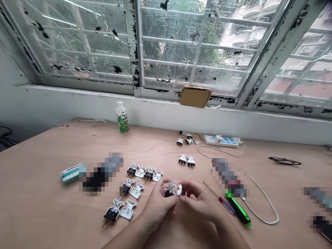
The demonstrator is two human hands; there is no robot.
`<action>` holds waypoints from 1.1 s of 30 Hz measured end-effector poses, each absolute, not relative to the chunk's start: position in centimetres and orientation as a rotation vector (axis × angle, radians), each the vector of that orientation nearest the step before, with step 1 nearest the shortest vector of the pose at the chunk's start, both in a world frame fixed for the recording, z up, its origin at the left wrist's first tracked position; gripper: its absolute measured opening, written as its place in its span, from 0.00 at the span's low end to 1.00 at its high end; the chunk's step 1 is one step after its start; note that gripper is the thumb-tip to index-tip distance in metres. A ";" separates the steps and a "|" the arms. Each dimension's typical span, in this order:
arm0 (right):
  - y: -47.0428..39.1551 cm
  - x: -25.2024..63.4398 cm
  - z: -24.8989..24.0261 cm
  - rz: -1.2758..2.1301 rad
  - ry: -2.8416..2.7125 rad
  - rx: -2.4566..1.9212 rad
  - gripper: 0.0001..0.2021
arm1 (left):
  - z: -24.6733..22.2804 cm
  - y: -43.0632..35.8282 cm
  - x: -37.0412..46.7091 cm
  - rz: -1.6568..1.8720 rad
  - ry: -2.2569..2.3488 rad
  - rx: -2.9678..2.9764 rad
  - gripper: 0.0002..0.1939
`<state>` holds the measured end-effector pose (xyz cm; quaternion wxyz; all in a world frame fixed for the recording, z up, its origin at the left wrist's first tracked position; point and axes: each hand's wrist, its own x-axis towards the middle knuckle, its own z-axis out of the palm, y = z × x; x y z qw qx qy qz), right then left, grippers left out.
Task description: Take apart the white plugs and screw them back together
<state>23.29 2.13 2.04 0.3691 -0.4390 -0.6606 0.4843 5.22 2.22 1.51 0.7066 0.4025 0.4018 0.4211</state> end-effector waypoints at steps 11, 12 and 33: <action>2.6 23.5 1.0 1.467 -1.249 -0.989 0.17 | 0.6 2.5 4.9 1.038 0.891 0.975 0.32; 2.6 23.3 1.0 1.463 -1.226 -0.988 0.17 | 0.5 2.5 4.9 1.044 0.905 0.975 0.32; 2.4 20.6 -0.8 1.111 -1.260 -1.238 0.18 | -0.7 2.1 6.2 1.107 0.836 0.961 0.29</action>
